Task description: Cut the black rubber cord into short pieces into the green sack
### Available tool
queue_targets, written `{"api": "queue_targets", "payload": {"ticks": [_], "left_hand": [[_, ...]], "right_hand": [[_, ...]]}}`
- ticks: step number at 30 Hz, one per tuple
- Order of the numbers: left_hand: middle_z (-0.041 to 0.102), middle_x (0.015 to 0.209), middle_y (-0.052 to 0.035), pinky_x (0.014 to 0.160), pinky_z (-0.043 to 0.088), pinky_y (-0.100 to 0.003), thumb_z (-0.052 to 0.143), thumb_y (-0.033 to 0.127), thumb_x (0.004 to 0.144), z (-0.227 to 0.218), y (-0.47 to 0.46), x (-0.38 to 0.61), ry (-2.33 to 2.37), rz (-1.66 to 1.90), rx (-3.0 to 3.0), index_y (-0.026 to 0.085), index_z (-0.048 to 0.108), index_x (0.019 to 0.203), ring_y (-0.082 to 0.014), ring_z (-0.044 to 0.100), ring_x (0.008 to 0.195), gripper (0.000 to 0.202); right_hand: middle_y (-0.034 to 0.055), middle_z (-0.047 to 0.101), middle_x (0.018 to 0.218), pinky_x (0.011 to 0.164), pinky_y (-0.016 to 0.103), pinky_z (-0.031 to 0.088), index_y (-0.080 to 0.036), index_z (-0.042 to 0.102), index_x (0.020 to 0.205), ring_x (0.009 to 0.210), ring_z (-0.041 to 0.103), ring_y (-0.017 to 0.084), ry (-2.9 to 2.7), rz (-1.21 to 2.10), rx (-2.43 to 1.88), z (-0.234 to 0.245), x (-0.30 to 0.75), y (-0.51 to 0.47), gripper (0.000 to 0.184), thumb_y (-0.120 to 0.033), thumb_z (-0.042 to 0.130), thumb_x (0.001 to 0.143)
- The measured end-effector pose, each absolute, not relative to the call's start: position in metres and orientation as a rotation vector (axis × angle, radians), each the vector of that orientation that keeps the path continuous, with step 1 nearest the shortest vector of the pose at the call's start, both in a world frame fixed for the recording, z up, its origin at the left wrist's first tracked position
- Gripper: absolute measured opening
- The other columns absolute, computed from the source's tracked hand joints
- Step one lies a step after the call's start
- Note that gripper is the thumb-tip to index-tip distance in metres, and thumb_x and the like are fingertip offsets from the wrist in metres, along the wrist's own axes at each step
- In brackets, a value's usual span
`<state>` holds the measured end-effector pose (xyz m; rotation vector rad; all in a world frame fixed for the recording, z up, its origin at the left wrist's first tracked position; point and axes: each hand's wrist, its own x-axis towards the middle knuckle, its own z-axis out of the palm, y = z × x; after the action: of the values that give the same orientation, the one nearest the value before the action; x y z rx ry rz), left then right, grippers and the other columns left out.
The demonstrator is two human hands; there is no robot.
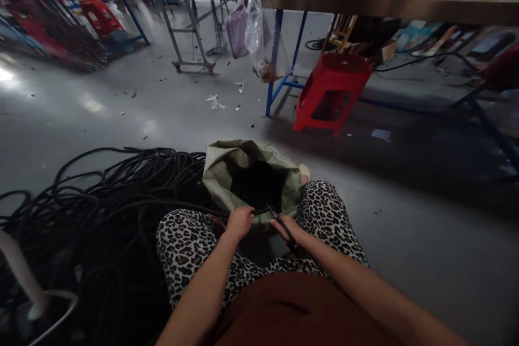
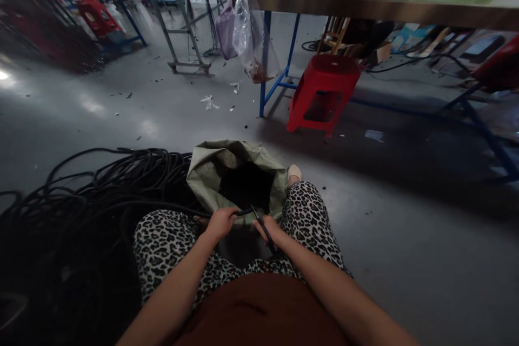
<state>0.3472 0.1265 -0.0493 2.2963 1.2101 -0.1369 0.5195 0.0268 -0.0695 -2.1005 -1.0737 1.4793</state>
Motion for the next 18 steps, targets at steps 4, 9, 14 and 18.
{"api": "queue_targets", "payload": {"ticks": [4, 9, 14, 18], "left_hand": [[0.068, 0.111, -0.0066, 0.094, 0.042, -0.032, 0.047, 0.023, 0.087, -0.0498, 0.1267, 0.3458, 1.219, -0.163, 2.304, 0.022, 0.064, 0.114, -0.019, 0.06, 0.105, 0.032], [0.068, 0.113, -0.0069, 0.096, 0.041, -0.032, 0.046, 0.022, 0.087, -0.0488, 0.1283, 0.3462, 1.255, -0.155, 2.277, 0.021, 0.064, 0.115, -0.0192, 0.06, 0.106, 0.033], [0.067, 0.117, -0.0061, 0.099, 0.04, -0.031, 0.047, 0.021, 0.087, -0.0523, 0.1315, 0.346, 1.299, -0.032, 2.217, 0.02, 0.063, 0.117, -0.0179, 0.059, 0.108, 0.034], [0.068, 0.114, -0.0063, 0.097, 0.041, -0.03, 0.048, 0.02, 0.086, -0.0559, 0.1331, 0.3455, 1.312, 0.039, 2.214, 0.019, 0.063, 0.116, -0.017, 0.06, 0.105, 0.033]], "right_hand": [[-0.0046, 0.043, 0.042, 0.033, 0.018, 0.032, -0.014, 0.054, 0.073, 0.03, 0.044, 0.01, -1.095, 1.479, -2.089, -0.0695, 0.5222, 0.0261, 0.026, -0.034, 0.053, 0.09], [-0.0052, 0.04, 0.041, 0.033, 0.018, 0.032, -0.015, 0.05, 0.069, 0.031, 0.044, 0.01, -1.043, 1.448, -2.129, -0.0729, 0.5235, 0.028, 0.03, -0.036, 0.055, 0.09], [-0.0092, 0.037, 0.042, 0.032, 0.019, 0.035, -0.016, 0.05, 0.083, 0.03, 0.04, 0.009, -0.856, 1.475, -2.125, -0.07, 0.5204, 0.0315, 0.026, -0.041, 0.056, 0.088], [-0.0085, 0.042, 0.044, 0.033, 0.019, 0.038, -0.016, 0.049, 0.089, 0.031, 0.043, 0.01, -0.853, 1.526, -2.079, -0.0677, 0.5196, 0.0306, 0.027, -0.043, 0.054, 0.09]]}}
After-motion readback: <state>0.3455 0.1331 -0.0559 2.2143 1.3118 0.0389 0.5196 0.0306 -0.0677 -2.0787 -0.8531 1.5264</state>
